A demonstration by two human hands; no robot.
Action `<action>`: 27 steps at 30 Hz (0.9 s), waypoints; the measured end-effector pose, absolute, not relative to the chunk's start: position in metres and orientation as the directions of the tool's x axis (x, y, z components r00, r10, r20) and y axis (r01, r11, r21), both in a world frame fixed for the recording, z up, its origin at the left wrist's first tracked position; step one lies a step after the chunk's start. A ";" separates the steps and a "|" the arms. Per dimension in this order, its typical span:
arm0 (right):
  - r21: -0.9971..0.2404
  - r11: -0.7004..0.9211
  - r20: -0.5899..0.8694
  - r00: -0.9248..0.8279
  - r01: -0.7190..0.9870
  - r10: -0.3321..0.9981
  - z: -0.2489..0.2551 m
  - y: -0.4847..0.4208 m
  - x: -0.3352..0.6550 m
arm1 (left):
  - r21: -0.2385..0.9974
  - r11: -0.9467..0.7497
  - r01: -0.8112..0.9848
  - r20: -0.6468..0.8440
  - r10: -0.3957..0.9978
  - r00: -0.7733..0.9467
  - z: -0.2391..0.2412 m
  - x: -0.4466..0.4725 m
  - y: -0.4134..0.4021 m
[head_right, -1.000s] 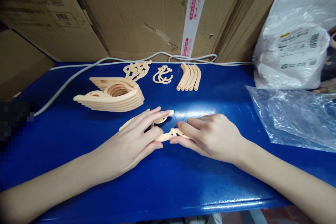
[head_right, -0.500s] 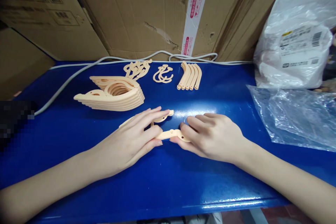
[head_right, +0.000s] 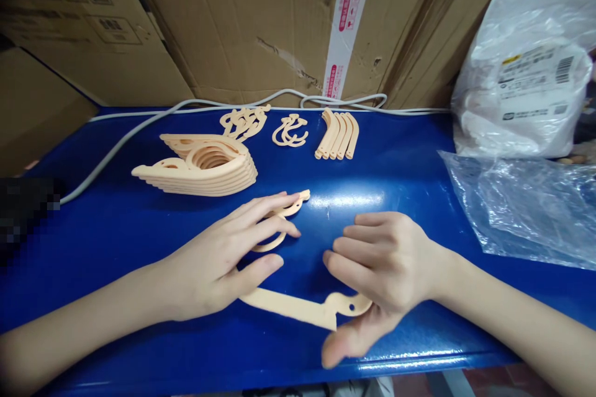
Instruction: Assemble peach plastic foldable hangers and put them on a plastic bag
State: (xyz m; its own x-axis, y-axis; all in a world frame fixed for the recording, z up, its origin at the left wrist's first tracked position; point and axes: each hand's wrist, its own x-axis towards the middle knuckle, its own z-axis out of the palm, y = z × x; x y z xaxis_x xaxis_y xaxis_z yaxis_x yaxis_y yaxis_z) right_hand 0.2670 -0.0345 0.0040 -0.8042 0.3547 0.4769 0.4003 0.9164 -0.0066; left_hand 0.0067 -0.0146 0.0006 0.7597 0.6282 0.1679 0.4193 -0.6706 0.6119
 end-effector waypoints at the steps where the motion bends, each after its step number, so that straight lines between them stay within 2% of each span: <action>1: -0.040 0.916 0.473 -0.800 0.399 0.370 0.004 -0.035 0.266 | 0.628 -0.650 0.428 0.156 0.644 0.749 0.001 0.007 -0.014; 7: -0.183 0.898 0.370 -0.818 0.401 0.441 0.008 -0.024 0.254 | 0.650 -0.612 0.452 0.114 0.665 0.738 0.001 0.007 -0.010; 12: -0.199 0.892 0.320 -0.834 0.405 0.450 0.011 -0.020 0.257 | 0.582 -0.673 0.456 0.169 0.649 0.742 -0.005 0.006 -0.009; 14: -0.154 0.891 0.324 -0.830 0.427 0.454 0.014 -0.019 0.261 | 0.576 -0.678 0.456 0.196 0.657 0.728 -0.007 0.006 -0.008; 19: 0.119 0.772 0.345 -0.756 0.624 0.557 0.020 -0.017 0.268 | 0.616 -0.639 0.461 0.214 0.699 0.682 -0.006 0.008 -0.007; 21: 0.171 0.744 0.325 -0.750 0.645 0.576 0.021 -0.017 0.266 | 0.617 -0.626 0.477 0.207 0.714 0.669 -0.006 0.009 -0.007; 23: 0.124 0.780 0.291 -0.774 0.614 0.563 0.020 -0.019 0.262 | 0.605 -0.625 0.494 0.197 0.718 0.667 -0.006 0.009 -0.007; 27: -0.120 0.878 0.275 -0.835 0.463 0.477 0.014 -0.034 0.248 | 0.568 -0.655 0.498 0.229 0.707 0.669 -0.010 0.008 -0.006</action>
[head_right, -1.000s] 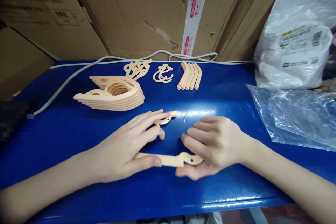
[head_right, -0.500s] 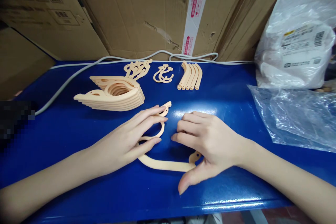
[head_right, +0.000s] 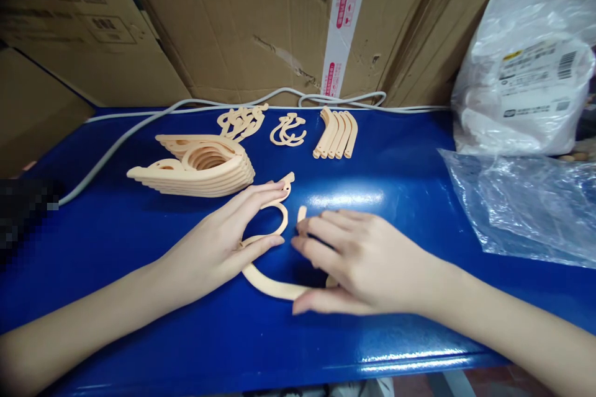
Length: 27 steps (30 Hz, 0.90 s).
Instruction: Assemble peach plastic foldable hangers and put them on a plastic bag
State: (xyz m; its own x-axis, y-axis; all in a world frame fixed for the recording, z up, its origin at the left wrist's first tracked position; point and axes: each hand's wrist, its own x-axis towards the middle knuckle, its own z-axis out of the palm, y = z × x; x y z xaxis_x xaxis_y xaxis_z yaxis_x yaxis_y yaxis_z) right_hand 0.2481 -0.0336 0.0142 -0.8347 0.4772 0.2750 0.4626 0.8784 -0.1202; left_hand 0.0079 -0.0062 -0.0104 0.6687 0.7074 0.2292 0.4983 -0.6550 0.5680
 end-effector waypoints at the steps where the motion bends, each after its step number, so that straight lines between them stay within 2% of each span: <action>1: -0.172 0.892 0.280 -0.847 0.419 0.452 0.012 -0.038 0.244 | 0.559 -0.665 0.496 0.242 0.703 0.669 -0.012 0.008 -0.006; 5: -0.285 0.912 0.281 -0.883 0.297 0.375 0.008 -0.053 0.234 | 0.538 -0.674 0.506 0.252 0.701 0.667 -0.015 0.008 -0.006; 12: -0.482 0.843 0.151 -0.926 0.237 0.347 0.019 -0.057 0.230 | 0.540 -0.654 0.530 0.255 0.727 0.637 -0.015 0.009 -0.006; 15: -0.465 0.852 0.148 -0.927 0.241 0.344 0.019 -0.054 0.232 | 0.540 -0.651 0.533 0.254 0.730 0.635 -0.014 0.009 -0.006; 21: -0.254 0.885 0.253 -0.856 0.391 0.451 0.008 -0.030 0.249 | 0.566 -0.622 0.541 0.201 0.741 0.641 -0.008 0.011 -0.007; 27: -0.340 0.822 0.267 -0.792 0.456 0.550 0.001 -0.015 0.258 | 0.585 -0.607 0.538 0.185 0.746 0.640 -0.004 0.010 -0.007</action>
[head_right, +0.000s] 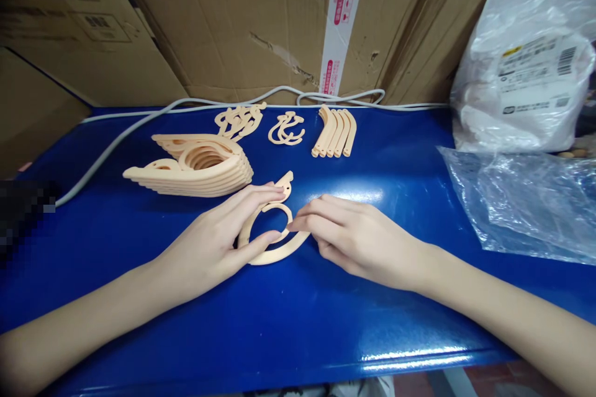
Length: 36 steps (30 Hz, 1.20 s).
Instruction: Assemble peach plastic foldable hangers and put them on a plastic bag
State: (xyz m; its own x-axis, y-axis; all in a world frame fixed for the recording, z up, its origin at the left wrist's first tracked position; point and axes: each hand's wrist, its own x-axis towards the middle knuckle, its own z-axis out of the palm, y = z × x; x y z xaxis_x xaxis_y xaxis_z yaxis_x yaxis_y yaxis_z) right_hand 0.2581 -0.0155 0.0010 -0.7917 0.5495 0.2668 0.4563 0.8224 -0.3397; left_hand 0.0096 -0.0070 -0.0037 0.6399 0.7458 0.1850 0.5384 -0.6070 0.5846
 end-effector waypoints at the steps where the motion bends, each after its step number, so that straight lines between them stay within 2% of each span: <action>1: -0.345 0.815 0.268 -0.783 0.466 0.561 0.000 -0.015 0.258 | 0.586 -0.606 0.537 0.182 0.745 0.642 -0.003 0.009 -0.007; 7: -0.315 0.807 0.281 -0.764 0.499 0.581 0.001 -0.015 0.258 | 0.562 -0.657 0.502 0.226 0.706 0.671 -0.003 0.007 -0.007; 13: -0.246 0.808 0.300 -0.751 0.535 0.588 0.002 -0.013 0.259 | 0.609 -0.670 0.423 0.269 0.677 0.685 -0.006 0.002 -0.004; 17: -0.184 0.759 0.324 -0.690 0.625 0.647 0.003 -0.012 0.260 | 0.556 -0.724 0.408 0.267 0.620 0.738 -0.008 0.001 -0.001; 23: -0.090 0.752 0.326 -0.695 0.653 0.642 0.006 -0.010 0.261 | 0.517 -0.720 0.463 0.252 0.645 0.722 -0.003 0.005 -0.006; 25: -0.158 0.757 0.310 -0.695 0.635 0.648 0.007 -0.011 0.260 | 0.523 -0.711 0.469 0.219 0.644 0.733 -0.002 0.006 -0.009; 29: -0.388 0.749 0.195 -0.746 0.537 0.636 0.010 -0.014 0.256 | 0.512 -0.708 0.487 0.159 0.635 0.756 -0.004 0.007 -0.013; 31: -0.466 0.721 0.169 -0.749 0.513 0.641 0.010 -0.016 0.255 | 0.502 -0.703 0.503 0.147 0.643 0.751 -0.004 0.008 -0.013; 36: -0.540 0.582 0.204 -0.577 0.608 0.791 0.009 -0.014 0.259 | 0.437 -0.739 0.513 0.170 0.628 0.760 0.002 0.007 -0.011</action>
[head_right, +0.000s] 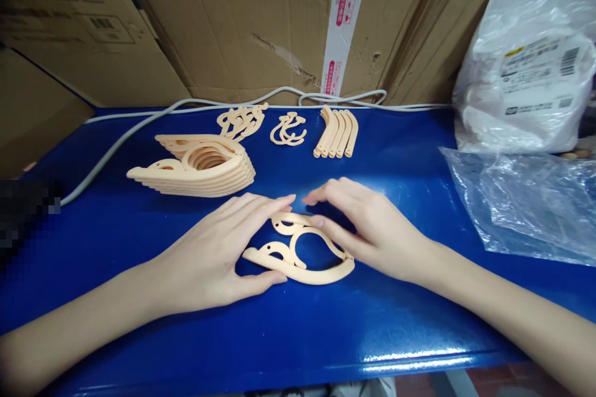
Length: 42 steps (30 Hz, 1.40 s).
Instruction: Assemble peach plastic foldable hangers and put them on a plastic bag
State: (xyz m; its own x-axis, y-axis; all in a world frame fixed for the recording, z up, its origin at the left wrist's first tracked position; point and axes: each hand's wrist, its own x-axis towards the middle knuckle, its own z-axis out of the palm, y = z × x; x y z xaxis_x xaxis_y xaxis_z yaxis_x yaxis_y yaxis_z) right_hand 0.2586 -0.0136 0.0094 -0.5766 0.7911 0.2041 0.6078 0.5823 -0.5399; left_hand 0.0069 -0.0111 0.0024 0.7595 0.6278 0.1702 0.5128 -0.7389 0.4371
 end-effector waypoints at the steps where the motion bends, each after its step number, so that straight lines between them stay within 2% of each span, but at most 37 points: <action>1: -0.538 0.560 0.214 -0.541 0.630 0.813 0.010 -0.012 0.261 | 0.423 -0.748 0.511 0.178 0.622 0.763 0.004 0.006 -0.011; 4: -0.534 0.504 0.195 -0.481 0.679 0.855 0.013 -0.009 0.266 | 0.367 -0.781 0.505 0.239 0.604 0.761 0.006 0.005 -0.010; 7: -0.628 0.375 0.042 -0.452 0.682 0.891 0.019 -0.007 0.268 | 0.299 -0.806 0.510 0.338 0.590 0.733 0.008 0.003 -0.011; 11: -0.853 0.064 -0.200 -0.436 0.519 0.877 0.024 -0.008 0.266 | 0.228 -0.815 0.532 0.417 0.576 0.704 0.010 0.003 -0.012; 15: -0.910 -0.115 -0.299 -0.437 0.399 0.848 0.024 -0.008 0.266 | 0.221 -0.814 0.537 0.389 0.579 0.717 0.010 0.004 -0.012; 27: -0.916 -0.262 -0.381 -0.451 0.304 0.807 0.022 -0.010 0.264 | 0.180 -0.825 0.536 0.351 0.563 0.749 0.011 0.004 -0.014; 35: -0.920 -0.284 -0.385 -0.478 0.271 0.790 0.022 -0.011 0.262 | 0.184 -0.831 0.525 0.346 0.555 0.757 0.014 0.004 -0.017; 37: -0.930 -0.268 -0.360 -0.487 0.251 0.796 0.020 -0.012 0.264 | 0.183 -0.823 0.538 0.337 0.566 0.752 0.020 0.005 -0.021; 42: -0.981 -0.122 -0.180 -0.490 0.148 0.853 0.014 -0.012 0.272 | 0.154 -0.784 0.601 0.330 0.615 0.717 0.042 -0.004 -0.024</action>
State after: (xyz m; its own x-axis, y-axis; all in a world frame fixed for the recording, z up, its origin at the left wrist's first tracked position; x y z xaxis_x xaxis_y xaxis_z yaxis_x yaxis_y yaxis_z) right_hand 0.2725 -0.0118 0.0144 -0.4896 0.8532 -0.1796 0.1482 -0.1216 -0.9815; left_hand -0.0036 -0.0238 0.0424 0.7165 0.6146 0.3300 0.6013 -0.7840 0.1544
